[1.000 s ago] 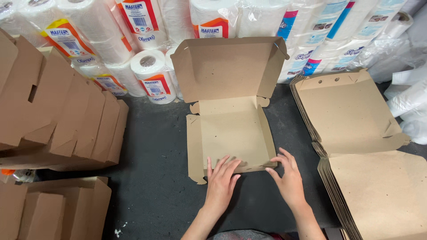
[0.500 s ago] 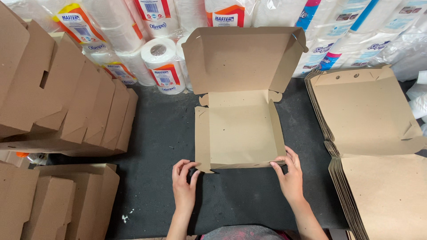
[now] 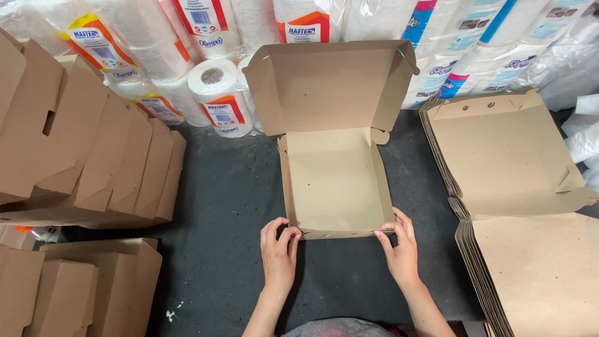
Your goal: The person picks up flat cardboard sheets from a stack and folds them by hand to assemble small square boxes, placing the finished boxes into a new stack.
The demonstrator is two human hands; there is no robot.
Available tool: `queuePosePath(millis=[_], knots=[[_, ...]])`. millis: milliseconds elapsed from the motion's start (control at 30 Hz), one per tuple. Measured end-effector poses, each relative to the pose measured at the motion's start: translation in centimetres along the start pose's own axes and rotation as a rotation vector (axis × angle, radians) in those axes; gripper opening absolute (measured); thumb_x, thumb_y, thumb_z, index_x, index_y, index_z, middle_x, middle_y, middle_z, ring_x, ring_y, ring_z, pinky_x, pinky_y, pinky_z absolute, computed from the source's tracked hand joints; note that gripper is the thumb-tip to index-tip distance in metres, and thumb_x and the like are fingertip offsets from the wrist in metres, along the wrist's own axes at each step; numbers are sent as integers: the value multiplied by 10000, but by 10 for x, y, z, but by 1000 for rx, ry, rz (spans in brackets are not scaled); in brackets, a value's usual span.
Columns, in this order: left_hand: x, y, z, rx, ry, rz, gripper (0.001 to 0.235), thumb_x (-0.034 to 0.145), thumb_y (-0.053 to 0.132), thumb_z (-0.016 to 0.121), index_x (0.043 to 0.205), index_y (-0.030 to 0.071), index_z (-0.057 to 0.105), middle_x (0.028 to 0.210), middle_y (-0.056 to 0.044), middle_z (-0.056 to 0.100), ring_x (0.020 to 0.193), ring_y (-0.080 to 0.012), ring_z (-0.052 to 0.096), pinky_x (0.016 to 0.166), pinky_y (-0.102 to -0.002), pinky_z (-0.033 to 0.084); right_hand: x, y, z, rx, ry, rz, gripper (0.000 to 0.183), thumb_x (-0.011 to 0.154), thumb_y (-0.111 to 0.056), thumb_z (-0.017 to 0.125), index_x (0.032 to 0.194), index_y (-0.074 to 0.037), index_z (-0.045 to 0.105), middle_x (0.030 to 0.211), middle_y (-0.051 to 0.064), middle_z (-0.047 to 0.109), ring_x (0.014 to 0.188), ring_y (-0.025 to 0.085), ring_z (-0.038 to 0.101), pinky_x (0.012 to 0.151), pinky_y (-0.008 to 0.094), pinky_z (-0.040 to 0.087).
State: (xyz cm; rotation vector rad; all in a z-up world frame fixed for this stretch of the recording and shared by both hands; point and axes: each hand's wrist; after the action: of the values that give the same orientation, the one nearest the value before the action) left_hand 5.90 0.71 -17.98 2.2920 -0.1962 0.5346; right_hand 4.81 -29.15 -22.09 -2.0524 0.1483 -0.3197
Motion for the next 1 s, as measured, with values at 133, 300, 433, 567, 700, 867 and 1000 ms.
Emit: queuePosePath(millis=[133, 300, 433, 567, 700, 867, 1000], knots=[[0, 0, 3, 24, -4, -6, 48, 1014, 100, 658, 1006, 137, 688, 1298, -82, 579, 1237, -329, 552, 985, -469, 502, 0, 1, -1, 19, -13, -9, 89, 984, -250, 699, 1009, -164, 702, 1575, 101, 479, 1490, 307, 485, 1235, 497, 396], [-9, 4, 0, 109, 92, 27, 116, 1024, 128, 658, 1130, 89, 634, 1413, -125, 549, 1309, -355, 520, 1070, -500, 492, -6, -11, 0, 21, -19, -45, 86, 983, -255, 698, 1009, -173, 697, 1587, 102, 446, 1428, 310, 523, 1203, 510, 423], [-10, 41, -6, 55, -23, 190, 418, 1005, 329, 680, 1341, 93, 597, 1388, -83, 622, 1361, -293, 536, 1265, -631, 236, -30, -61, 1, -30, -208, -288, 342, 964, -268, 699, 1234, -120, 550, 1669, 182, 350, 1267, 318, 666, 1072, 505, 567], [-10, 78, -5, -98, -270, 278, 476, 1023, 310, 702, 1395, 53, 555, 1248, -86, 723, 1122, -259, 717, 1245, -566, 273, -31, -60, 23, 199, -44, -354, 780, 1008, -281, 642, 1645, -104, 228, 1726, 235, 263, 1233, 293, 720, 946, 388, 629], [-20, 68, 1, -28, -296, 234, 475, 996, 270, 742, 1384, 66, 560, 1251, -72, 723, 1103, -227, 703, 1170, -470, 378, 19, -68, 11, 264, 206, -1, 850, 959, -186, 672, 1655, -96, 192, 1660, 184, 239, 1381, 316, 568, 1056, 433, 542], [-35, 50, -2, 17, -260, 229, 342, 993, 133, 715, 1325, 83, 649, 899, -24, 700, 807, -223, 640, 1058, -443, 441, 84, -59, 1, 57, 42, 163, 953, 870, -394, 756, 1647, -78, 303, 1636, 132, 399, 1473, 246, 468, 1103, 437, 488], [-33, 50, -13, 14, -233, 217, 258, 1005, 179, 715, 1245, 84, 700, 801, -13, 655, 755, -208, 607, 1008, -416, 449, 100, -51, 1, -109, -103, 162, 636, 1006, -492, 558, 1497, -87, 537, 1385, 126, 637, 1167, 270, 640, 986, 416, 503]])
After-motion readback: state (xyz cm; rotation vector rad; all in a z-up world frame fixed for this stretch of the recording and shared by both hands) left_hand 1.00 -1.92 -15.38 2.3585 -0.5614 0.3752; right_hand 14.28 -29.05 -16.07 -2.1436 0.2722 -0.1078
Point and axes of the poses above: each hand's wrist, its own x-axis towards the middle knuckle, its own z-axis out of the palm, y = z × x
